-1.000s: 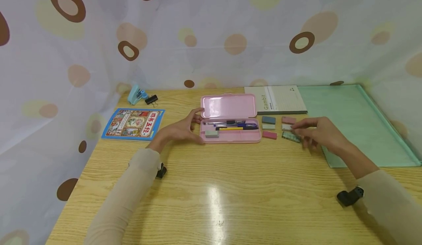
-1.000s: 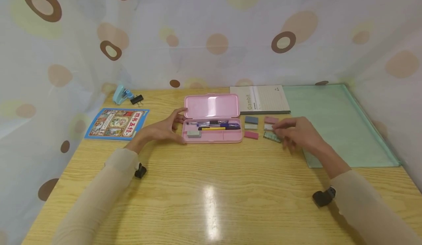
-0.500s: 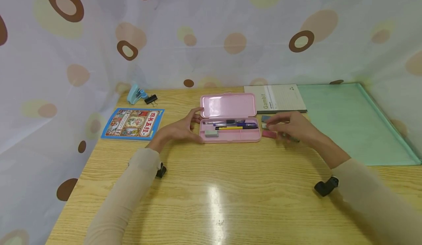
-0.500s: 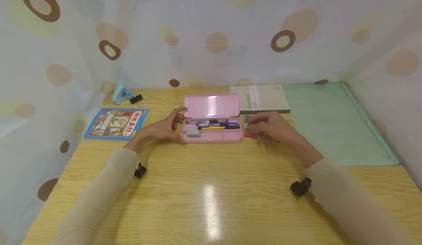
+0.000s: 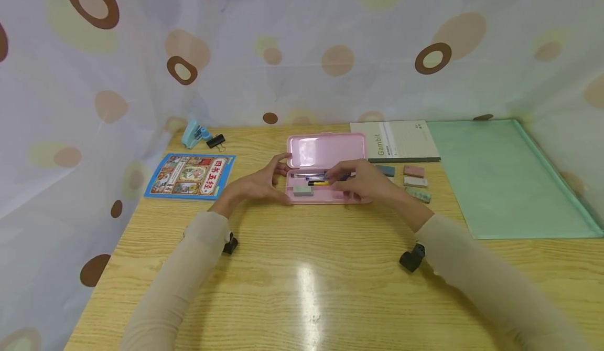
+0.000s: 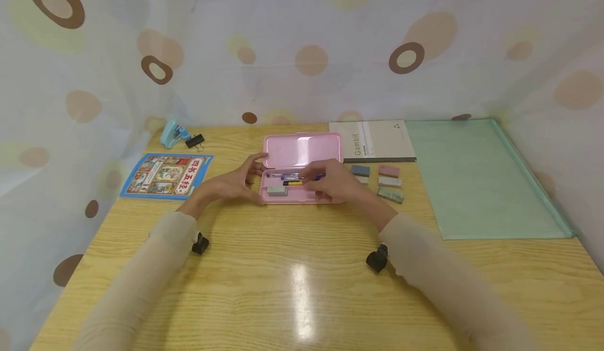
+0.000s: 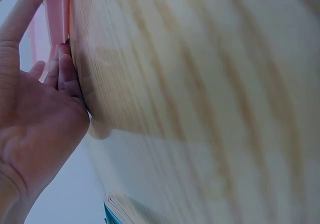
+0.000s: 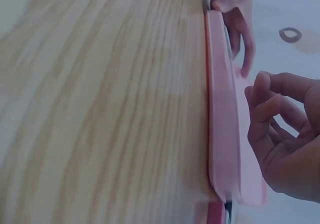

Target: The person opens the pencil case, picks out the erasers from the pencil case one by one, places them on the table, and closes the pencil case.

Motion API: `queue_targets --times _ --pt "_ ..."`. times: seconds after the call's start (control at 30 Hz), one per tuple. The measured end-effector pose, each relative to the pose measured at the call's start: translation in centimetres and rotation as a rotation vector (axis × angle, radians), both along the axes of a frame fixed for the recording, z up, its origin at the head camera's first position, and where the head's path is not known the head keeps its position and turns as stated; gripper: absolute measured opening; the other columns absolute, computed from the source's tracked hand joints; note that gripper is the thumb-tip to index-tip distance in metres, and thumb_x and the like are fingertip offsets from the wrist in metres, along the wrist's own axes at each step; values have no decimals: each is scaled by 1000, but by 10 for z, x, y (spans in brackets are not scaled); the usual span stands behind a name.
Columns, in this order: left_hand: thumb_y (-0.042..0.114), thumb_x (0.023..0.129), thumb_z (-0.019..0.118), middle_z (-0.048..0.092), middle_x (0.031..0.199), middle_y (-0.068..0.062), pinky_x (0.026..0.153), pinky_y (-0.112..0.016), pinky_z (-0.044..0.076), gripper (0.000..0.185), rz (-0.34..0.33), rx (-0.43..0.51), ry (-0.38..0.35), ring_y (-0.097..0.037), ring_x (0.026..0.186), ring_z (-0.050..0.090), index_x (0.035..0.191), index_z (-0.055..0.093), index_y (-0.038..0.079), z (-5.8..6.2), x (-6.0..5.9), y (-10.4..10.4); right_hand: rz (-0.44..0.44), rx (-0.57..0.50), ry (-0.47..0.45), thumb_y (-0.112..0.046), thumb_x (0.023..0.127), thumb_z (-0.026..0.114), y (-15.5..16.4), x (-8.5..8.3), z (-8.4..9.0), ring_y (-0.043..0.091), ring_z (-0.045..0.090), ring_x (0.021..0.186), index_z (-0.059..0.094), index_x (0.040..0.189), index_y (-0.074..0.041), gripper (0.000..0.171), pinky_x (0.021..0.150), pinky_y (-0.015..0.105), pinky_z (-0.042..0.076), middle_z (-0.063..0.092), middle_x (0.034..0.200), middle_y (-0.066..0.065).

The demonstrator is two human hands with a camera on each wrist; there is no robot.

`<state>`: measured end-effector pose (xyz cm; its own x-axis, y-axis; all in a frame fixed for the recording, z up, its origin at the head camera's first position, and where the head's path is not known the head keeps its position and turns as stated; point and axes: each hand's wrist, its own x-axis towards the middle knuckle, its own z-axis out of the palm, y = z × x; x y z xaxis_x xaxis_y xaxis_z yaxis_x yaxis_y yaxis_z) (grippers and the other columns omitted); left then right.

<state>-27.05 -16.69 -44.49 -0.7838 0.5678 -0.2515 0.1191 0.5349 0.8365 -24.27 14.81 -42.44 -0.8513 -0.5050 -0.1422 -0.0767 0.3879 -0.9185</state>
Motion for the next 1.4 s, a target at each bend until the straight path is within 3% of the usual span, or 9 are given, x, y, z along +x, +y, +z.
queue_targets --times 0.13,0.33,0.6,0.83,0.97,1.1,1.3,1.4 --pt "22 79 92 38 150 -7 114 -44 35 119 0 7 1 -24 138 38 164 10 33 0 0 -1 -2 4 25 -6 94 73 -24 -3 -5 12 55 56 72 123 -2 29 46 23 41 70 105 12" --pt "22 79 92 39 149 -8 114 -43 35 119 -5 10 2 -25 137 39 164 10 33 0 0 -1 -24 70 33 -4 90 75 -52 -4 -7 8 49 48 76 119 -6 29 45 23 39 74 108 10" --pt "23 79 92 39 150 -8 112 -43 35 119 -7 -3 7 -25 136 39 164 10 33 1 0 -1 13 206 185 0 81 73 -69 -7 -10 13 59 68 80 109 -8 29 58 25 44 75 104 5" --pt "22 80 92 39 149 -8 111 -42 36 118 -6 0 5 -24 137 38 164 10 33 2 2 -1 -20 228 203 1 79 74 -70 -3 -8 21 62 94 81 104 -8 27 81 32 49 76 104 4" --pt "24 80 92 39 150 -6 112 -43 36 117 -6 -1 6 -24 136 39 164 11 34 0 1 -1 -47 198 173 -3 81 77 -61 0 -7 21 62 100 81 105 -11 25 89 35 49 76 105 2" --pt "24 80 92 39 150 -7 115 -45 34 117 0 2 9 -25 136 39 164 11 35 0 0 -1 -85 169 161 -9 83 81 -44 2 -6 17 60 88 80 105 -15 23 76 32 48 75 106 1" --pt "26 79 93 39 150 -7 114 -44 34 119 4 -3 -2 -25 136 39 164 11 35 0 0 0 -137 139 75 -12 88 79 -6 8 -2 12 46 52 79 110 -17 23 50 26 38 70 110 8" --pt "25 79 93 39 150 -7 113 -43 35 119 2 3 -6 -25 135 39 164 11 34 0 1 0 -162 152 44 -16 90 79 18 13 -2 13 42 46 77 113 -17 23 45 27 36 67 113 10"
